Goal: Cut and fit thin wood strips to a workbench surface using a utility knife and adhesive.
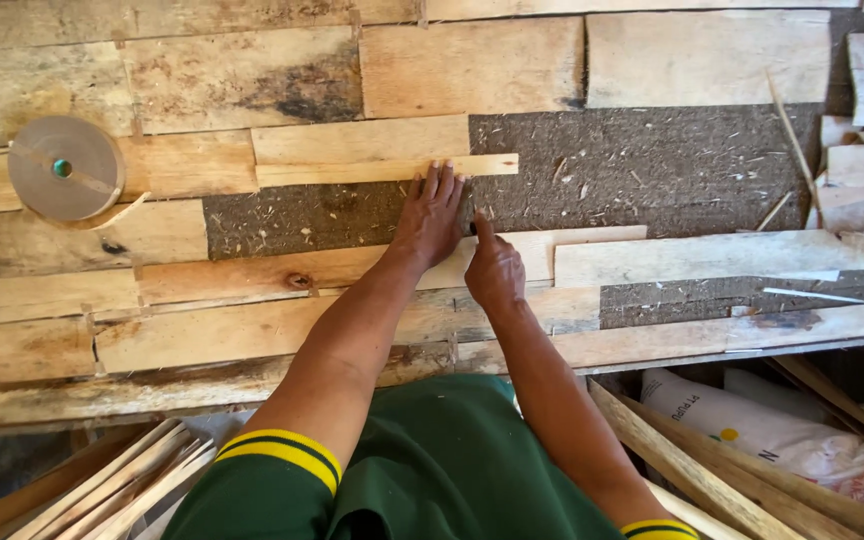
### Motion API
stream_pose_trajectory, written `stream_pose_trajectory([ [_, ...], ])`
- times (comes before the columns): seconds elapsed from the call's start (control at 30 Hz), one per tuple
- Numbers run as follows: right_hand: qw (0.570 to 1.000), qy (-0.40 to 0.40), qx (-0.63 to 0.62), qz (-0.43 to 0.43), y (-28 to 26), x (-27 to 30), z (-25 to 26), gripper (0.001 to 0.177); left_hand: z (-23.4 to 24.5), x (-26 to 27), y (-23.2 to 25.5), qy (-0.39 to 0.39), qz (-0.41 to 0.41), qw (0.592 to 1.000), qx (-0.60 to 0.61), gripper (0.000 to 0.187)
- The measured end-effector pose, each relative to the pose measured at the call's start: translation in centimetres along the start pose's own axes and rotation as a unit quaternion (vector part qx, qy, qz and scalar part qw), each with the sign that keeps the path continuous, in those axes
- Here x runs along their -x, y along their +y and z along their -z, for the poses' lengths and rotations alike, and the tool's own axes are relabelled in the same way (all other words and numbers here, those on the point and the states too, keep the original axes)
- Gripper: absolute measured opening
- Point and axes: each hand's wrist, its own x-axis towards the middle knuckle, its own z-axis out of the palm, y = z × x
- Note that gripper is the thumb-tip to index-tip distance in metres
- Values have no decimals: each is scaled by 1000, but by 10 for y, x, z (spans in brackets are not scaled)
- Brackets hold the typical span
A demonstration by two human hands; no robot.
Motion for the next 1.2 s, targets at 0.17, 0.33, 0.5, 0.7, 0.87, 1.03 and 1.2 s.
stream_pose_trajectory([
  [0.17, 991, -66, -53, -99, -30, 0, 46, 50, -7, 7, 0, 3, -7, 1000, -15, 77],
  [0.33, 985, 117, -104, 66, -1, -12, 2, 56, 13, 10, 3, -6, 5, 1000, -10, 75],
  [0.5, 997, -29, -33, -68, -7, -25, 3, 61, 26, 10, 6, -52, 30, 994, 94, 79],
  [0.7, 997, 22, -12, -76, 1, -25, -11, 60, 14, 8, 1, -57, 15, 998, 30, 77],
  [0.87, 990, 38, 35, -131, -9, -25, 9, 68, 7, 6, -1, -55, 12, 998, 19, 79],
  [1.03, 989, 64, 47, -125, -2, -32, 14, 79, 14, 9, 0, -47, 9, 998, 28, 79],
  [1.2, 995, 31, 45, -84, -1, -26, 20, 66, 22, 12, 2, -51, 12, 998, 41, 80],
])
